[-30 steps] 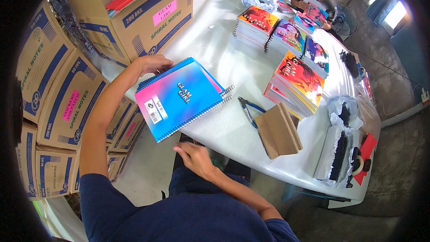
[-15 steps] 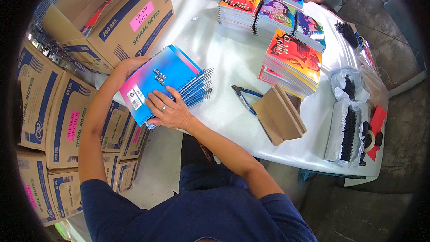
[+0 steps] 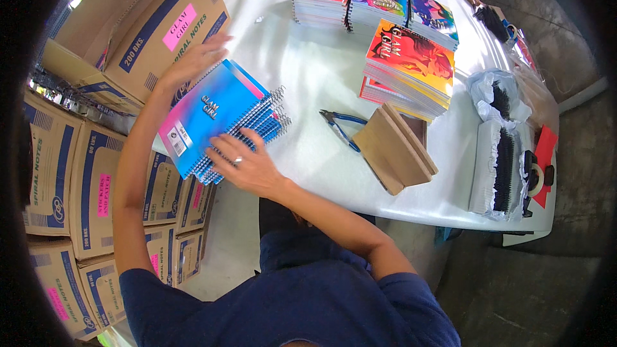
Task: The person picks up printed covers and paper stacks, aligns them on a binding jig, and uses pliers to crimp the ends of the spiral binding to secure the notebook.
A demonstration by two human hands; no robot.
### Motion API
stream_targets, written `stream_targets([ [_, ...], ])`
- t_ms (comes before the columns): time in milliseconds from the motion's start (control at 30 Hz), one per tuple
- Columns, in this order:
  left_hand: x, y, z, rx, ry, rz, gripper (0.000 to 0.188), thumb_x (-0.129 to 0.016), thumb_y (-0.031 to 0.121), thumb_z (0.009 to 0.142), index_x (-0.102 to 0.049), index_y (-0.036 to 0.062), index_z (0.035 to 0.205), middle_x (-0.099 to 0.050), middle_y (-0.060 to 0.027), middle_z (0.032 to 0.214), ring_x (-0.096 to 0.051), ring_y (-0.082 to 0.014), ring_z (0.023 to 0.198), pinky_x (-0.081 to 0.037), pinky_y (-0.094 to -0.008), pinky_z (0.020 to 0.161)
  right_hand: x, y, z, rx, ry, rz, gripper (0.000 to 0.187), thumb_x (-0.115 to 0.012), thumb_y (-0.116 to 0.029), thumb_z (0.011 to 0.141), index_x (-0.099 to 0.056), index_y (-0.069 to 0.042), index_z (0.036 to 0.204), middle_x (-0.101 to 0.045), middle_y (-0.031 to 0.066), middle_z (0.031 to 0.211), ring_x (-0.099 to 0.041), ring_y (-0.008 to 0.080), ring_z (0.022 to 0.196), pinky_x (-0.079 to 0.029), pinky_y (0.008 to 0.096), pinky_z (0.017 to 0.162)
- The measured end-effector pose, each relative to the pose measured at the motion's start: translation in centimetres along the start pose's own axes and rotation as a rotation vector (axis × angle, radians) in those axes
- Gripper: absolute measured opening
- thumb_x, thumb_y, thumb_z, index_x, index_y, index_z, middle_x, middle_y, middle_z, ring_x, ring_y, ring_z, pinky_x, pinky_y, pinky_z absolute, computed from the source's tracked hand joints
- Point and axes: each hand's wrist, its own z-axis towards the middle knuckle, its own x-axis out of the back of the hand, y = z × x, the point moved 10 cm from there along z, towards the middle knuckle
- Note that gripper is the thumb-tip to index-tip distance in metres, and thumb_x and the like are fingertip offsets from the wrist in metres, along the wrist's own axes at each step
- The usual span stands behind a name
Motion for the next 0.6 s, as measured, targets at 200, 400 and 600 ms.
stream_targets([
  [200,-11.5,8.0,-0.2,-0.1,-0.732,0.507,0.101,-0.068,0.07,0.068,-0.041,0.0083,0.144,-0.022,-0.0189,0.156,-0.009,-0.0436,0.145,-0.014,-0.0676,0.11,7.5,12.3,-4.6,-0.553,-0.197,-0.511,0.046,-0.072,-0.015,0.077,-0.058,-0.003,0.119,-0.053,0.0207,0.121,-0.05,0.0361,0.115,-0.039,0.0497,0.095],
  [400,-13.6,8.0,-0.4,0.183,-1.194,0.446,0.094,-0.071,0.068,0.068,-0.054,0.0033,0.133,-0.051,-0.019,0.138,-0.044,-0.0352,0.132,-0.038,-0.0422,0.106,5.6,18.6,-8.4,-0.634,-0.705,-0.404,0.035,-0.078,-0.015,0.071,-0.059,-0.001,0.097,-0.055,0.0191,0.111,-0.052,0.0361,0.108,-0.044,0.049,0.083],
  [600,-14.6,7.8,0.3,0.071,-1.132,0.476,0.093,-0.061,0.073,0.073,-0.054,0.0024,0.133,-0.052,-0.0185,0.137,-0.047,-0.0345,0.129,-0.044,-0.0394,0.101,6.5,18.1,-6.0,-0.444,-0.483,-0.474,0.029,-0.077,-0.012,0.068,-0.063,-0.003,0.092,-0.056,0.0164,0.106,-0.053,0.0335,0.104,-0.045,0.0479,0.082],
])
